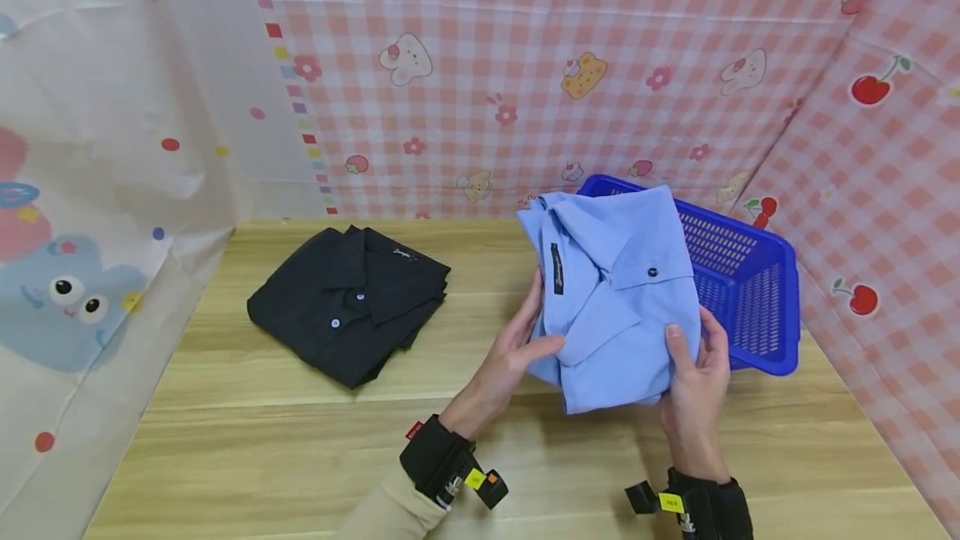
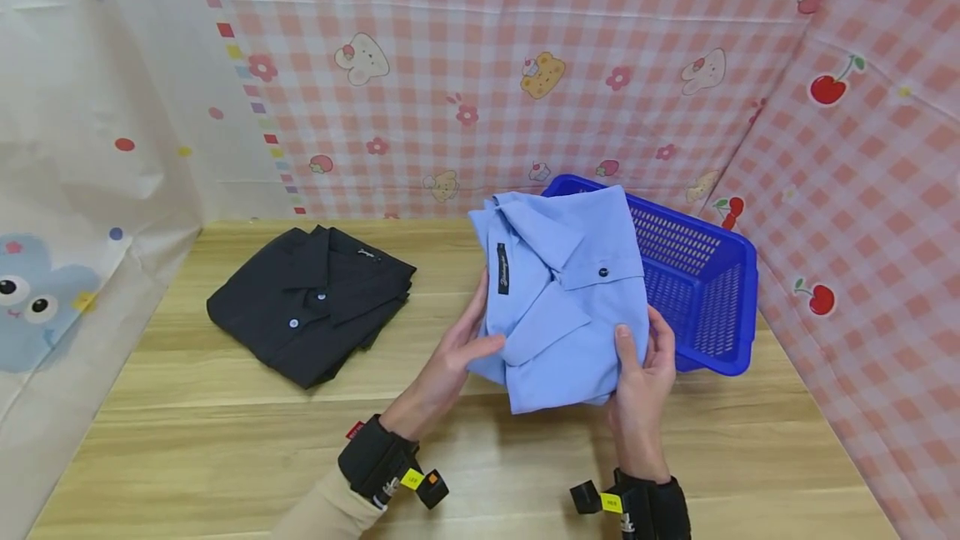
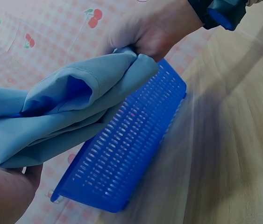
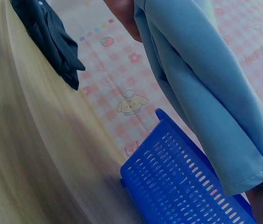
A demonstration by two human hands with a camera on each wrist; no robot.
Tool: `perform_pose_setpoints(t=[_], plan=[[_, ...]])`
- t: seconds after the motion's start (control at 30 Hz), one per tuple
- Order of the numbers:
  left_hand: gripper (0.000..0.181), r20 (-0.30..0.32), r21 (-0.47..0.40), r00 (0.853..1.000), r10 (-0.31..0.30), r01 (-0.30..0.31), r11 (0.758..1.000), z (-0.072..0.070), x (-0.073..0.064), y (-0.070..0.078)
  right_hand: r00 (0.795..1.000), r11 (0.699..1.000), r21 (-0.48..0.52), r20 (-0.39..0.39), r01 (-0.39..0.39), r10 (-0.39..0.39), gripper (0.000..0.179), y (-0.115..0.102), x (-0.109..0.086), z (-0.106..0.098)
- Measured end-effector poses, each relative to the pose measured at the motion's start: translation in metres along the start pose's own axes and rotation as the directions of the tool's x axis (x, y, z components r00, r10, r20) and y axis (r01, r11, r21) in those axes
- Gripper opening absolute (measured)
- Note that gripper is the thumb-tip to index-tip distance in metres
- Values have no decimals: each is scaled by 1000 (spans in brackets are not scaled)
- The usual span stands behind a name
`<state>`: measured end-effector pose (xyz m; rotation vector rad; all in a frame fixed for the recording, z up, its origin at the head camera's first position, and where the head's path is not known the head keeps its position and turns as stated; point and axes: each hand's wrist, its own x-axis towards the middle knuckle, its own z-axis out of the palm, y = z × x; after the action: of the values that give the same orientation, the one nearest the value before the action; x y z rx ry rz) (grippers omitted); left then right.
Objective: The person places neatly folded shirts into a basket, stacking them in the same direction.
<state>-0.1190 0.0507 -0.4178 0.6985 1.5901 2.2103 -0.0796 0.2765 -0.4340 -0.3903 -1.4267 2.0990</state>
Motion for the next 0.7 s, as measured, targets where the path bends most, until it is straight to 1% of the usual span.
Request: perform_pose_setpoints(t=[0.2, 0.37, 0.57, 0.7], plan=[[86, 10, 14, 1000, -13, 13, 1000, -1, 5, 2, 1000, 999, 29, -15, 16, -15, 43, 0, 2, 0], [87, 20, 23, 1000, 1, -1, 1000, -1, 11, 3, 999, 997, 69, -24, 31, -30, 43, 0, 4, 1], [85, 36, 26, 999, 14, -15, 1000, -1, 14, 4, 999, 994, 109, -33, 28, -25, 43, -2, 5, 0], [85, 45, 29, 999, 13, -15, 999, 1, 17, 6, 999, 990, 136, -35, 38, -33, 43, -4, 6, -1]])
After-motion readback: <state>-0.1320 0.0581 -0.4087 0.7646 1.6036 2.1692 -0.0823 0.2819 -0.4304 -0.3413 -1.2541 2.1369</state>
